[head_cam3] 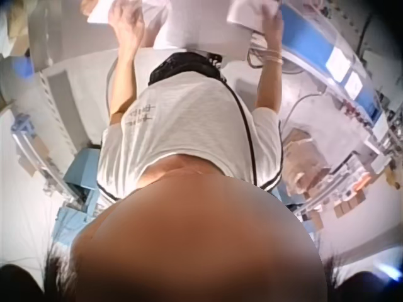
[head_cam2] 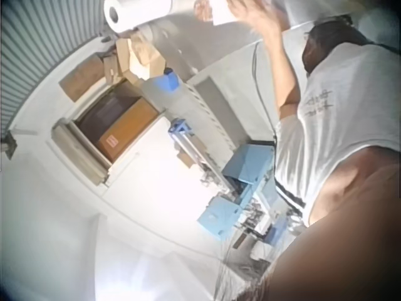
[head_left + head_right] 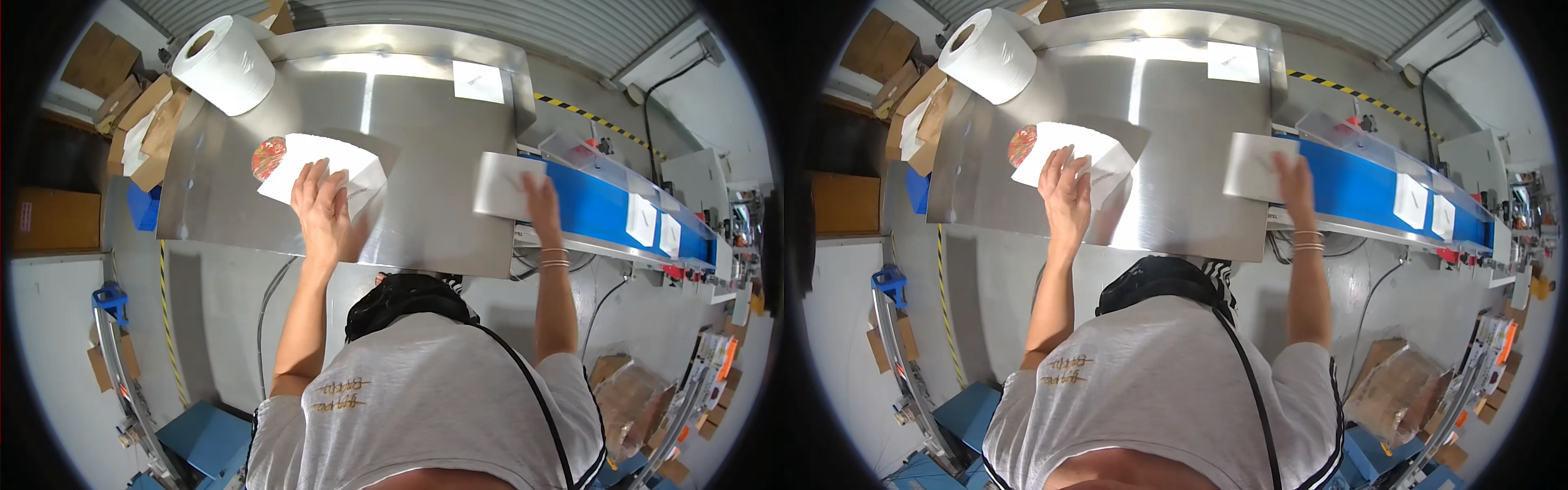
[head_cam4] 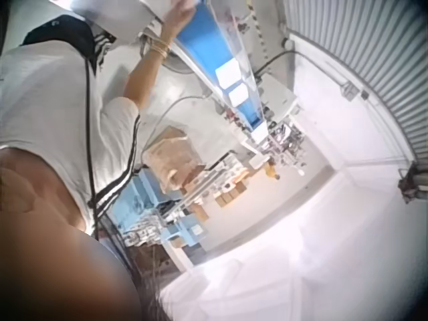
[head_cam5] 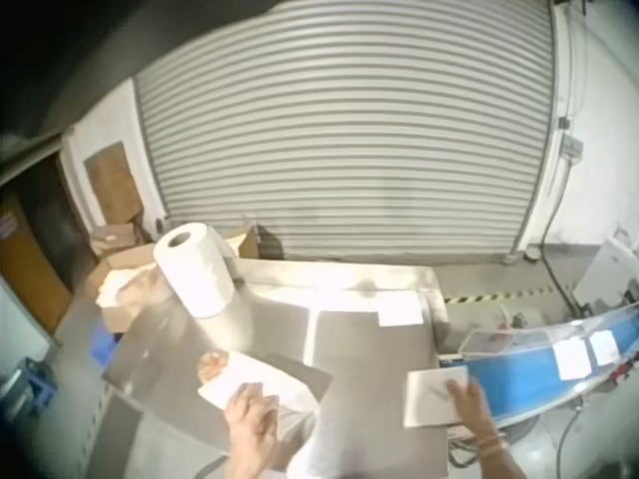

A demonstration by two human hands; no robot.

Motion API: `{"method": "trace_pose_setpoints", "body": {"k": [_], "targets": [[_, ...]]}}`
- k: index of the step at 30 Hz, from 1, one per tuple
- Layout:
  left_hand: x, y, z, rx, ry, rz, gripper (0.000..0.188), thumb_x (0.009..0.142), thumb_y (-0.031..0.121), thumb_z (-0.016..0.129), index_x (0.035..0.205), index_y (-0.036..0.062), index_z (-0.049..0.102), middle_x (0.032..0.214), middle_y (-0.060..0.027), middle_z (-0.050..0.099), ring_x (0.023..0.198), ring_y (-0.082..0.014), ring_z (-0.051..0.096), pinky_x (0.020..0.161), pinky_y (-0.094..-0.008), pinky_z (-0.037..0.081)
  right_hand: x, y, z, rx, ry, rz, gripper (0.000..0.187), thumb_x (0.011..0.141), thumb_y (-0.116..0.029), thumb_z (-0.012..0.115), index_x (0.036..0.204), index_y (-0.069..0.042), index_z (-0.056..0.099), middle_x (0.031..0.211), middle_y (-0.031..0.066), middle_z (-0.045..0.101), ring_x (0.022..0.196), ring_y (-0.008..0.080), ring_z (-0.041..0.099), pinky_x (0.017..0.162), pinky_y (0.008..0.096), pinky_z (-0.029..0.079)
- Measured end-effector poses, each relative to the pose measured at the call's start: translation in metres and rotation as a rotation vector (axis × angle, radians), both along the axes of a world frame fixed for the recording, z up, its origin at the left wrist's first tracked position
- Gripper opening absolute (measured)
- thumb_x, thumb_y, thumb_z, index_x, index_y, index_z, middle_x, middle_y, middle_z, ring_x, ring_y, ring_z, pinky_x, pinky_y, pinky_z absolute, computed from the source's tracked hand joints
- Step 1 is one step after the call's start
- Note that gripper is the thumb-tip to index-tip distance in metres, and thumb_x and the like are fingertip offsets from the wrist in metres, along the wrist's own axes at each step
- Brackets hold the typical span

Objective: Load stacks of paper products onto a conveyor belt and into an industrial processing machine.

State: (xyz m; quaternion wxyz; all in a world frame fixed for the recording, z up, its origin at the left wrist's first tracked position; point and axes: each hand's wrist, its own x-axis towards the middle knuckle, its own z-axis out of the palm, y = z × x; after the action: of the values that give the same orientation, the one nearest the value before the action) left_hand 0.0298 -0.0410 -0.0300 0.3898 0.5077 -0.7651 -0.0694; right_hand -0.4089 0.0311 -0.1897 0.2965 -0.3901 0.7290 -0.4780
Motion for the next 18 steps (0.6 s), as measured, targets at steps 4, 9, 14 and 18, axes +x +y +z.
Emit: {"method": "trace_pose_setpoints", "body": {"k": [4,9,14,18], "targets": [[0.005,-0.001,-0.004,-0.003,-0.004,0.027,0.031,0.075,-0.005,0.064,0.101,0.0112,0.067,0.129,-0.0107,0.055,0.127,-0.0362,0.043,0.107,-0.0493,0.029,-0.003,0.017,0.081,0.181,0.898,-0.339,0.052,0.083,-0.038,0.069,0.113,0.003,0.058,0.105,0.0226,0.063,0.095,0.0367,0.061,0.083,0.0434,0.048],[0.007,0.001,0.001,0.034,-0.028,0.014,0.029,0.075,-0.004,0.064,0.098,0.0121,0.068,0.133,-0.0101,0.053,0.132,-0.0365,0.038,0.111,-0.0512,0.021,0.074,-0.029,0.118,0.001,0.761,0.120,0.056,0.075,-0.028,0.077,0.121,-0.005,0.056,0.117,0.0165,0.060,0.106,0.0357,0.057,0.093,0.0422,0.044],[0.010,-0.003,0.002,0.051,-0.097,-0.025,0.024,0.075,-0.001,0.065,0.096,0.0117,0.067,0.141,-0.0116,0.045,0.138,-0.0352,0.030,0.113,-0.0501,0.014,0.216,-0.079,0.165,-0.088,0.047,0.869,0.055,0.076,-0.021,0.077,0.125,-0.009,0.055,0.129,0.0061,0.054,0.111,0.0225,0.055,0.093,0.0356,0.047],[0.006,-0.003,0.016,0.094,-0.126,-0.080,0.029,0.076,0.009,0.069,0.105,0.0116,0.066,0.146,-0.0142,0.039,0.140,-0.0370,0.025,0.113,-0.0528,0.012,0.230,-0.107,0.126,-0.224,0.184,0.985,0.050,0.077,-0.019,0.076,0.121,-0.006,0.057,0.128,0.0057,0.053,0.110,0.0219,0.054,0.091,0.0331,0.046]]}}
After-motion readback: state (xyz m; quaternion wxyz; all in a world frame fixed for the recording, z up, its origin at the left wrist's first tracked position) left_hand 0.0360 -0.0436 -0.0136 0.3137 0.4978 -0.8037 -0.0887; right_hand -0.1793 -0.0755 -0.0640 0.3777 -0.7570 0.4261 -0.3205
